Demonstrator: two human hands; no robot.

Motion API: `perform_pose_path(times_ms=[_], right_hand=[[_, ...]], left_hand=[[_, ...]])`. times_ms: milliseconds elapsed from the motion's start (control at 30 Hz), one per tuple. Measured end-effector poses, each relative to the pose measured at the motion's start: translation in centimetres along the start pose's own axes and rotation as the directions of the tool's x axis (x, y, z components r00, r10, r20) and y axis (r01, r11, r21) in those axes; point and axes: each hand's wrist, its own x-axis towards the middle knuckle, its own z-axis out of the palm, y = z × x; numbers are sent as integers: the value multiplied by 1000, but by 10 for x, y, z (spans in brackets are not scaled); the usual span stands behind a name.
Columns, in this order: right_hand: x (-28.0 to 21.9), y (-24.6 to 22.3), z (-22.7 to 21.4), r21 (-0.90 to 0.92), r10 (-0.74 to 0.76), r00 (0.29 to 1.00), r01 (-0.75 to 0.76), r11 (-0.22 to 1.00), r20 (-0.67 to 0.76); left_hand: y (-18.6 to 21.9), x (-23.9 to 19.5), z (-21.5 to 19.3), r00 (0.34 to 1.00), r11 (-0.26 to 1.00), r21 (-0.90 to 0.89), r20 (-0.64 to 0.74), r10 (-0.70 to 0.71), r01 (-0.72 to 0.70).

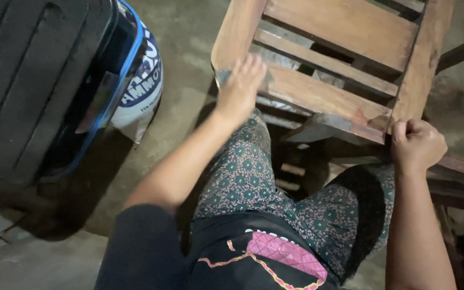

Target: The person sands the surface of a wooden chair using a sanding block. They move the block back and forth across the seat and frame, adjusting grip and position to cover different areas.

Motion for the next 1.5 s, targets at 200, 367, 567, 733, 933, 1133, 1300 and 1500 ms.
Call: perform_pose_path(times_ms=[200,367,567,733,933,1133,1300,1500], right_hand=[[-2,-6,-6,12,60,996,-61,998,59],[-5,5,1,-37,28,999,-27,999,43],[-3,12,4,-56,-29,999,31,998,40],[-3,2,-7,49,-15,998,12,999,58],[-6,16,6,-14,-55,998,55,998,21],[-4,4,-1,29,-42,999,41,999,27],[-2,-11,-16,87,4,998,-9,996,60],[-8,23,11,-33,-73,997,74,997,10]], left_hand=[[-40,75,3,990,976,169,-46,-133,139],[-49,15,6,978,997,51,-197,63,-54],[-79,54,12,927,934,315,-270,259,-169],[-81,108,-1,908,997,69,-414,61,-35],[-50,2,-22,991,991,110,-98,87,-76],[-82,62,-7,955,982,99,-233,182,-163],[-73,95,-22,926,991,57,-352,136,-124],[-34,1,-44,992,991,68,-49,-112,116]])
